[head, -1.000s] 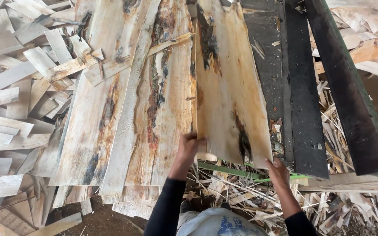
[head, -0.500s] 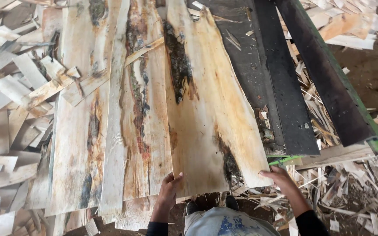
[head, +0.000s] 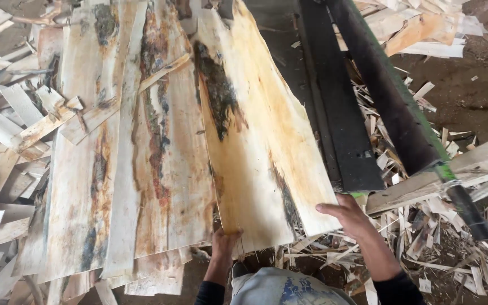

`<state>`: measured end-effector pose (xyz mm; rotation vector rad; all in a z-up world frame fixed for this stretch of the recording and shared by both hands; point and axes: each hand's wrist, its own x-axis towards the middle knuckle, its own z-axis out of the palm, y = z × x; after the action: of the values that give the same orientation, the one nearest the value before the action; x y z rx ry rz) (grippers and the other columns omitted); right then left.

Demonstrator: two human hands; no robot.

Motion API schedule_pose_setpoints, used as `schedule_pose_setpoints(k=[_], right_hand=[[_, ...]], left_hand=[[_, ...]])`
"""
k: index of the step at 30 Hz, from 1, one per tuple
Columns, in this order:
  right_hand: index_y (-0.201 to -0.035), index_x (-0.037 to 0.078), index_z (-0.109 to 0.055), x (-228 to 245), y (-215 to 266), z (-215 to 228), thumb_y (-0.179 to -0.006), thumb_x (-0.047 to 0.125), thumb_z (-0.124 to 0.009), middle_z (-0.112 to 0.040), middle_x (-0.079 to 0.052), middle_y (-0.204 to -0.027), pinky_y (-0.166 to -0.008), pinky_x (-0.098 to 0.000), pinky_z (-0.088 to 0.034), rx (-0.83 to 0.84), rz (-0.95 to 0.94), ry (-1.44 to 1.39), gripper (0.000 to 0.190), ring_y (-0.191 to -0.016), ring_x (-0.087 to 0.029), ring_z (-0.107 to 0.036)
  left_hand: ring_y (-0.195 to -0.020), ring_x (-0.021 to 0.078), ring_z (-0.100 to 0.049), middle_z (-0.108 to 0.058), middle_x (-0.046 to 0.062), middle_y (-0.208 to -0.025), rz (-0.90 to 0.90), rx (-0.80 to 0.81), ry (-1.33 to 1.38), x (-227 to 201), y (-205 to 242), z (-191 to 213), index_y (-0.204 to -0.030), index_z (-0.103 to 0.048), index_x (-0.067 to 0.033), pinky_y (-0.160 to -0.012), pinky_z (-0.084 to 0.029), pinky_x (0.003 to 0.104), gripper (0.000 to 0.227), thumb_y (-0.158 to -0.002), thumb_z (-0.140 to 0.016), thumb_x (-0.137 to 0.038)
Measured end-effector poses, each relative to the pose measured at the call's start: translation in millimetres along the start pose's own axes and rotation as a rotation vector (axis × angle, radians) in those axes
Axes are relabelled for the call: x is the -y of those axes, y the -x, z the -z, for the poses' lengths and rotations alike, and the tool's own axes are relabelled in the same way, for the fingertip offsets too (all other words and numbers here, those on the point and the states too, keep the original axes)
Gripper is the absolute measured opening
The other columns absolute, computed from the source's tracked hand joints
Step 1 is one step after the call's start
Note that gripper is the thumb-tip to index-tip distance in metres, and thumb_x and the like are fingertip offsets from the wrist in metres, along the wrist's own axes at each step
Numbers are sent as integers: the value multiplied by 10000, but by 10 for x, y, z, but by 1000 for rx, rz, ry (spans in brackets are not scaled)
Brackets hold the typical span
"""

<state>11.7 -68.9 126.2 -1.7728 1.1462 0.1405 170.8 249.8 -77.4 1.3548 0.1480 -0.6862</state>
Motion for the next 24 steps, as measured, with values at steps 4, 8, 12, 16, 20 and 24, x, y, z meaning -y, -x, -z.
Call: schedule_pose_setpoints(k=[4,8,12,16,20,24], right_hand=[[-1528,-86,-334,-539,181,696,-650,383,-870,-530,-338,-1442,-1105,-556,-438,151,273,-318,1131,-1332,-423,-516],[-1485,-126,-393,-1295,170,1132,-726,258,-835,-677,-348,-1334,-1167,-526,-372,-70,26,-525,959,-1299,-373,-594],[-1355,-268,-505,-2834,-829,1337,-776,285,-857,-713,-367,-1308,-1207,-484,-352,53,83,-539,875,-1281,-401,-662],[-1406,-162,-477,-3242,-981,1414,-738,342,-814,-680,-311,-1346,-1215,-532,-259,68,-85,-394,903,-1381,-381,-552],[-1489,-79,-166,-3116,-1025,1529,-787,380,-877,-544,-294,-1420,-1251,-537,-294,59,-169,-361,1100,-1440,-413,-472],[-1422,-15,-663,-3098,-989,1694,-775,477,-760,-663,-212,-1456,-1248,-527,-159,140,-227,-232,818,-1479,-345,-425]], left_hand=[[-796,149,-658,-738,39,-903,37,96,149,365,130,-430,-1041,-756,6,-738,-527,325,262,-795,-812,-62],[-682,172,-487,-599,41,-811,-1,109,114,366,272,-742,-1115,-789,8,-597,-395,371,252,-922,-820,-152],[-791,165,-681,-761,53,-921,21,153,59,14,711,-1169,-1110,-767,-54,-701,-539,349,304,-837,-771,-187],[-918,207,-711,-763,99,-1026,148,228,144,369,841,-1247,-1172,-723,6,-802,-585,364,449,-837,-801,-282],[-956,278,-716,-747,184,-1095,268,198,447,724,942,-1204,-1284,-644,52,-812,-598,384,647,-861,-751,-426],[-1030,226,-689,-669,109,-1197,228,282,658,632,1113,-1402,-1372,-534,-10,-882,-586,383,569,-922,-768,-269]])
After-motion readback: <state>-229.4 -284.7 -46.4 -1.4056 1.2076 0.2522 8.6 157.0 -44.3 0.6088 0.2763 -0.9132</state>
